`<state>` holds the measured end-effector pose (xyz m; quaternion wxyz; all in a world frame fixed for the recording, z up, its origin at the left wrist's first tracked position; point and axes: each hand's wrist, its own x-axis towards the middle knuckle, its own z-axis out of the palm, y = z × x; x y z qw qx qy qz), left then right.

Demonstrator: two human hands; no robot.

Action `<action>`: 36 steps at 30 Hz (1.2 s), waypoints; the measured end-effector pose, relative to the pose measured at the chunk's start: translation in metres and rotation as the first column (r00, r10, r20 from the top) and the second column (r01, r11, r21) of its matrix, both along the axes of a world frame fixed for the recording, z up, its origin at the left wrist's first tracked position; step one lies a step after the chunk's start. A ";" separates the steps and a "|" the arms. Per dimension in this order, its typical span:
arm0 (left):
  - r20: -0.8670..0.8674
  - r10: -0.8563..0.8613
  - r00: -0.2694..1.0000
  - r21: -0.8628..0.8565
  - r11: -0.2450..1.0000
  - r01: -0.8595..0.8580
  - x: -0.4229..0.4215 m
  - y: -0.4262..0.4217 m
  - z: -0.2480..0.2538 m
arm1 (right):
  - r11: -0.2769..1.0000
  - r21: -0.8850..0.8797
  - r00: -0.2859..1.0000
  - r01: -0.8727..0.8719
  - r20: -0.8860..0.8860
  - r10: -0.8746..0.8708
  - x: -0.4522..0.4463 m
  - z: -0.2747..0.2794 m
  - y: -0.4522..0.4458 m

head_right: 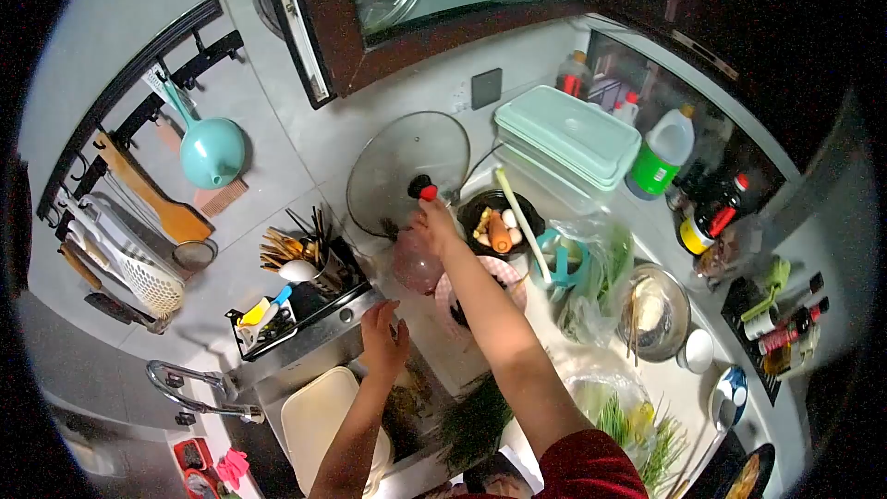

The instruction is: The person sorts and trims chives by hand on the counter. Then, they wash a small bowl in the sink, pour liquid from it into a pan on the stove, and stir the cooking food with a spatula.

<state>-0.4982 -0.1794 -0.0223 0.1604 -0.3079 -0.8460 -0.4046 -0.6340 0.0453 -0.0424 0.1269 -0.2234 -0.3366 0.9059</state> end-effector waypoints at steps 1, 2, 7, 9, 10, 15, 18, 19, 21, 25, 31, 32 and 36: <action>0.003 -0.012 1.000 0.006 1.000 0.012 0.006 -0.001 -0.001 | 1.000 0.024 1.000 -0.009 -0.020 0.010 0.012 0.010 -0.005; -0.010 -0.031 0.999 -0.001 1.000 0.031 0.012 -0.004 -0.001 | 0.999 0.048 0.999 -0.017 -0.037 0.019 0.026 0.019 -0.011; -0.004 -0.098 0.995 -0.045 0.994 0.098 0.048 -0.020 -0.004 | 1.000 0.019 0.998 -0.023 -0.056 0.024 0.085 0.008 -0.041; 0.009 -0.186 0.983 -0.061 0.981 0.186 0.068 -0.024 0.007 | 1.000 0.028 0.999 0.014 -0.042 -0.013 0.135 0.015 -0.064; 0.028 -0.244 0.969 -0.021 0.970 0.244 0.076 -0.023 0.007 | 0.998 0.044 0.999 0.037 -0.041 -0.035 0.159 0.018 -0.076; 0.143 -0.452 0.881 0.112 0.892 0.439 0.140 0.000 -0.011 | 0.968 0.184 0.983 0.169 0.041 -0.179 0.298 0.013 -0.110; 0.186 -0.574 0.797 0.177 0.818 0.547 0.199 0.022 -0.016 | 0.918 0.197 0.935 0.345 0.016 -0.355 0.382 -0.002 -0.115; 0.211 -0.614 0.760 0.197 0.789 0.583 0.218 0.029 -0.019 | 0.885 0.209 0.905 0.416 0.003 -0.426 0.412 0.005 -0.117; 0.162 -0.688 0.708 0.226 0.724 0.652 0.261 0.045 -0.019 | 0.822 0.258 0.847 0.507 0.026 -0.530 0.468 0.012 -0.113; 0.250 -0.812 0.527 0.292 0.582 0.758 0.351 0.072 -0.003 | 0.688 0.331 0.719 0.645 0.040 -0.694 0.572 0.006 -0.090; 0.248 -0.894 0.373 0.329 0.440 0.836 0.476 0.143 -0.033 | 0.584 0.325 0.576 0.744 0.131 -0.807 0.724 0.003 -0.054; 0.357 -0.886 0.294 0.373 0.424 0.825 0.498 0.158 -0.046 | 0.573 0.320 0.555 0.754 0.155 -0.817 0.749 -0.002 -0.048; 0.595 -0.803 0.033 0.535 0.426 0.730 0.559 0.214 -0.076 | 0.553 0.336 0.497 0.762 0.243 -0.833 0.825 -0.019 -0.023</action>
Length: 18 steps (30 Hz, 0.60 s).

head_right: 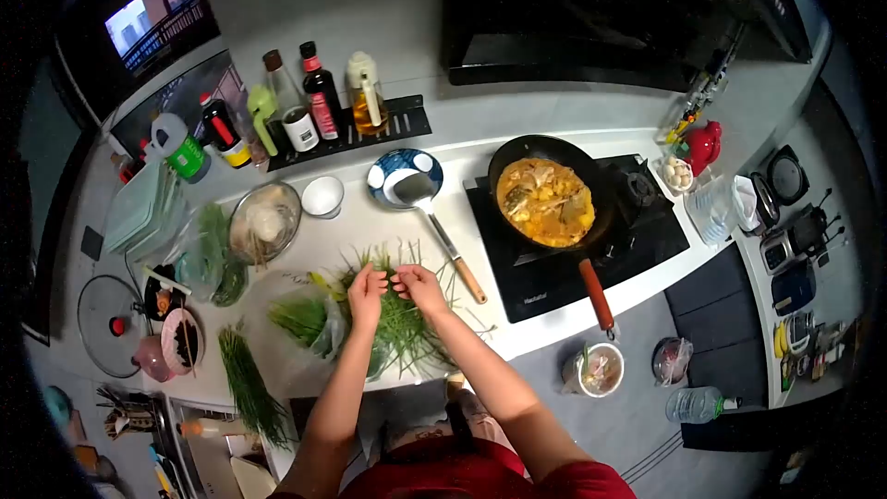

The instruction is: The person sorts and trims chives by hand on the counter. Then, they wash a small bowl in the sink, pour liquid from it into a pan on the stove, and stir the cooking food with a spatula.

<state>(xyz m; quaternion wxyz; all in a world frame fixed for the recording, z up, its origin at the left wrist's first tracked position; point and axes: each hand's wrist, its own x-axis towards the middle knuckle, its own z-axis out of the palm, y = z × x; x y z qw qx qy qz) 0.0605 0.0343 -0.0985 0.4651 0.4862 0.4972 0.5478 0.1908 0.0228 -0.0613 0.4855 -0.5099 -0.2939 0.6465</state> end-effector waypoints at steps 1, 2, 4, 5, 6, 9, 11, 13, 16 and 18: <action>0.077 -0.001 0.997 -0.025 1.000 0.003 0.006 0.015 -0.013 | 1.000 -0.017 1.000 -0.003 0.011 0.003 0.012 0.000 0.006; 0.140 0.050 0.989 -0.116 0.993 -0.033 0.011 0.035 -0.027 | 0.998 -0.059 1.000 -0.008 0.018 0.009 0.027 -0.002 0.017; 0.165 0.160 0.973 -0.261 0.959 -0.114 0.004 0.063 -0.041 | 0.995 -0.090 0.999 -0.035 0.010 0.036 0.035 -0.004 0.026; 0.194 0.189 0.963 -0.308 0.943 -0.123 0.001 0.077 -0.047 | 0.993 -0.113 1.000 -0.024 0.017 0.026 0.036 -0.008 0.029; 0.219 0.224 0.950 -0.351 0.926 -0.138 -0.006 0.092 -0.055 | 0.991 -0.132 0.999 -0.020 0.022 0.023 0.035 -0.006 0.032; 0.279 0.318 0.906 -0.464 0.871 -0.163 -0.035 0.133 -0.049 | 0.987 -0.158 0.999 -0.032 0.018 0.035 0.028 -0.019 0.041; 0.325 0.347 0.880 -0.480 0.862 -0.163 -0.051 0.170 -0.073 | 0.983 -0.181 1.000 -0.020 0.008 0.022 0.022 -0.026 0.045; 0.370 0.374 0.851 -0.518 0.843 -0.145 -0.064 0.202 -0.081 | 0.981 -0.193 1.000 -0.027 0.006 0.029 0.017 -0.032 0.048; 0.437 0.465 0.770 -0.571 0.805 -0.161 -0.074 0.234 -0.090 | 0.974 -0.224 1.000 -0.030 -0.005 0.030 0.011 -0.041 0.053; 0.441 0.536 0.720 -0.583 0.781 -0.225 -0.077 0.249 -0.092 | 0.972 -0.234 1.000 -0.025 0.002 0.027 0.006 -0.044 0.061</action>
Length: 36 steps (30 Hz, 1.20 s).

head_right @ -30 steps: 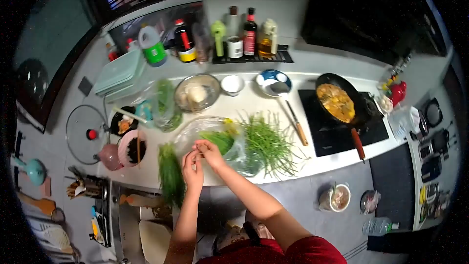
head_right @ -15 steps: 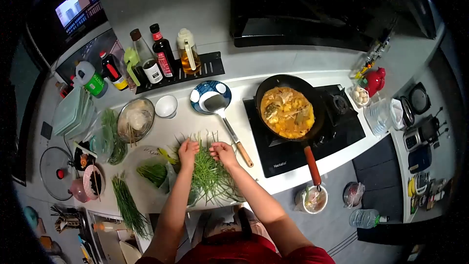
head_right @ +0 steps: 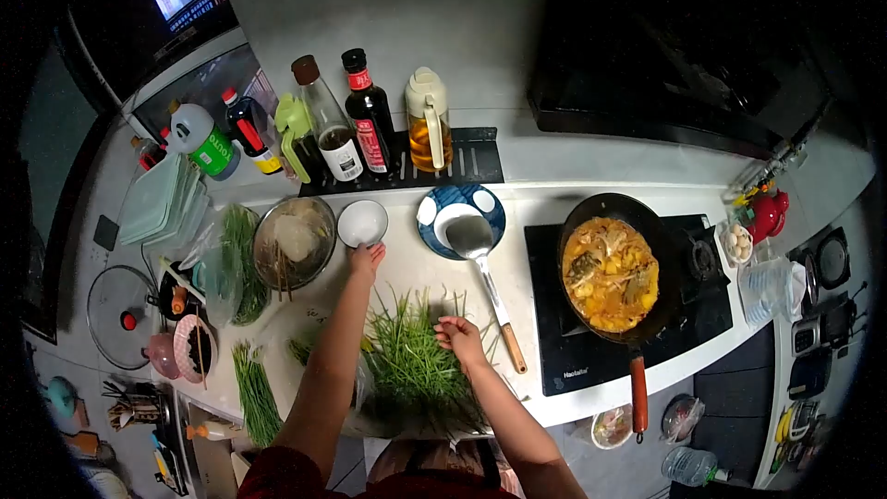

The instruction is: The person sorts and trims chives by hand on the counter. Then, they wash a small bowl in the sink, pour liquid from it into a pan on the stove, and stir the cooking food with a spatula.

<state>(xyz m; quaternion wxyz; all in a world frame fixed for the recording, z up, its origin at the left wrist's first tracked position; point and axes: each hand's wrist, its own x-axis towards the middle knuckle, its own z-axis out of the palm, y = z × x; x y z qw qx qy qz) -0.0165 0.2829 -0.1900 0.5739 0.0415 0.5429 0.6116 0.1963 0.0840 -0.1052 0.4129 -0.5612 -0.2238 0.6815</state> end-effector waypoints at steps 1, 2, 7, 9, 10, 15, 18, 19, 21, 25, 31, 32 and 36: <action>-0.018 0.009 1.000 -0.003 1.000 -0.009 -0.001 0.004 0.001 | 1.000 -0.005 1.000 0.000 0.008 0.000 -0.003 0.001 0.003; -0.035 0.020 0.999 -0.008 1.000 -0.020 -0.002 0.005 0.001 | 1.000 -0.012 1.000 -0.002 0.016 0.002 -0.006 0.002 0.004; -0.134 -0.081 0.988 0.135 0.986 0.099 0.002 -0.063 0.052 | 0.989 0.150 0.998 -0.018 0.056 0.010 -0.030 0.011 0.015; -0.098 -0.075 0.992 0.210 0.973 0.095 0.001 -0.110 0.080 | 0.968 0.239 0.996 -0.082 0.038 0.075 -0.049 0.027 0.016; -0.142 -0.078 0.987 0.220 0.970 0.108 -0.004 -0.137 0.096 | 0.956 0.276 0.995 -0.099 0.027 0.095 -0.062 0.041 0.013; -0.280 0.062 0.958 0.218 0.976 0.000 -0.043 -0.281 0.150 | 0.792 0.485 0.927 -0.372 0.139 0.349 -0.144 0.058 -0.027; -0.269 0.310 0.912 0.244 0.938 -0.247 -0.087 -0.363 0.140 | 0.602 0.481 0.767 -0.637 0.318 0.558 -0.201 0.068 -0.077; -0.277 0.390 0.878 0.249 0.912 -0.326 -0.101 -0.392 0.138 | 0.559 0.437 0.701 -0.705 0.314 0.640 -0.222 0.073 -0.100; -0.283 0.506 0.814 0.259 0.858 -0.444 -0.130 -0.453 0.129 | 0.468 0.434 0.603 -0.770 0.254 0.756 -0.267 0.066 -0.145; -0.112 0.603 0.790 0.177 0.794 -0.581 -0.188 -0.574 0.105 | 0.289 0.429 0.412 -0.856 0.229 0.882 -0.360 0.046 -0.240; -0.597 0.753 0.278 0.171 0.458 -0.872 -0.312 -0.791 0.052 | 0.103 0.291 0.193 -0.951 0.298 0.935 -0.511 -0.002 -0.398; -0.733 0.627 0.265 0.070 0.456 -0.887 -0.350 -0.833 0.029 | 0.124 0.258 0.194 -0.958 0.266 0.944 -0.530 0.005 -0.425; -0.974 0.180 -0.135 0.210 0.510 -0.834 -0.462 -0.917 0.050 | 0.084 0.196 0.145 -0.977 0.322 0.936 -0.596 -0.033 -0.503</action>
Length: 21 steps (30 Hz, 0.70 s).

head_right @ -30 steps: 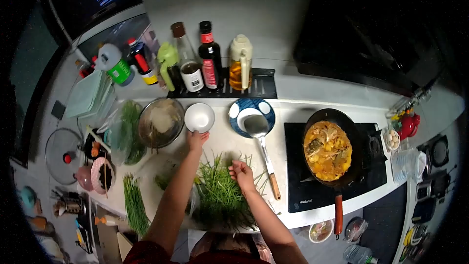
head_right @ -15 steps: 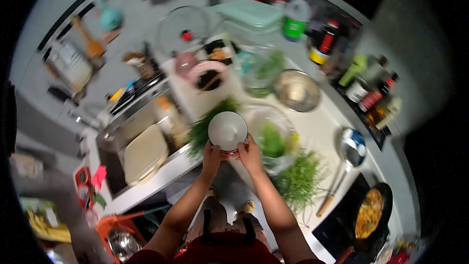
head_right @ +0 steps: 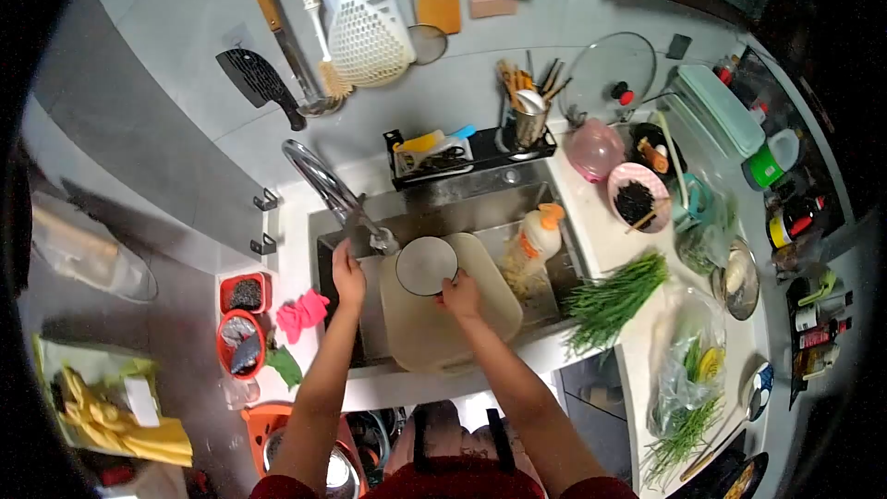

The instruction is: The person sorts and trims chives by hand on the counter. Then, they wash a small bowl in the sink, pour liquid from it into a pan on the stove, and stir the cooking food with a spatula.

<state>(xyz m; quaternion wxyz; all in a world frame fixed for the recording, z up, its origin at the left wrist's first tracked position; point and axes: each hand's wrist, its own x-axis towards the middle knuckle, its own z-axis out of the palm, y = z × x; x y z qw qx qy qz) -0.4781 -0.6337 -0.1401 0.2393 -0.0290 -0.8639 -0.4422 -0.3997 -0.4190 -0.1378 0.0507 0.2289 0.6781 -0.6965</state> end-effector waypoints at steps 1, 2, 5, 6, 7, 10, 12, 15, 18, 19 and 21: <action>-0.093 -0.047 0.995 -0.048 0.998 0.043 -0.026 -0.004 0.013 | 1.000 0.016 1.000 -0.005 0.023 0.004 -0.012 -0.004 -0.015; -0.088 -0.058 0.994 -0.068 0.996 0.052 -0.051 -0.006 0.014 | 0.999 0.031 0.999 -0.007 0.048 0.005 -0.021 -0.008 -0.029; 0.122 -0.139 0.983 -0.167 0.973 0.159 -0.088 -0.013 0.013 | 0.990 -0.121 0.997 0.073 -0.004 -0.074 -0.039 -0.027 -0.060; 0.221 -0.163 0.962 -0.197 0.958 0.208 -0.089 -0.015 0.015 | 0.987 -0.128 0.995 0.099 0.009 -0.098 -0.041 -0.031 -0.065; 0.217 -0.155 0.964 -0.216 0.955 0.202 -0.083 -0.016 0.020 | 0.984 -0.134 0.993 0.120 0.016 -0.119 -0.043 -0.033 -0.069; 0.129 -0.135 0.982 -0.238 0.958 0.163 -0.065 -0.014 0.024 | 0.972 -0.168 0.986 0.166 0.018 -0.165 -0.046 -0.036 -0.074; 0.125 -0.150 0.981 -0.230 0.957 0.176 -0.069 -0.016 0.019 | 0.964 -0.192 0.983 0.185 0.017 -0.185 -0.044 -0.034 -0.076; 0.162 -0.149 0.975 -0.198 0.964 0.180 -0.072 -0.016 0.015 | 0.961 -0.208 0.983 0.184 0.009 -0.186 -0.046 -0.029 -0.076; 0.178 -0.141 0.974 -0.171 0.970 0.172 -0.072 -0.018 0.015 | 0.963 -0.197 0.983 0.181 0.014 -0.182 -0.045 -0.028 -0.079; 0.175 -0.138 0.975 -0.161 0.973 0.167 -0.072 -0.017 0.016 | 0.966 -0.188 0.984 0.179 0.018 -0.179 -0.044 -0.026 -0.080; 0.168 -0.133 0.977 -0.142 0.977 0.158 -0.071 -0.017 0.018 | 0.964 -0.192 0.983 0.184 0.024 -0.183 -0.043 -0.024 -0.082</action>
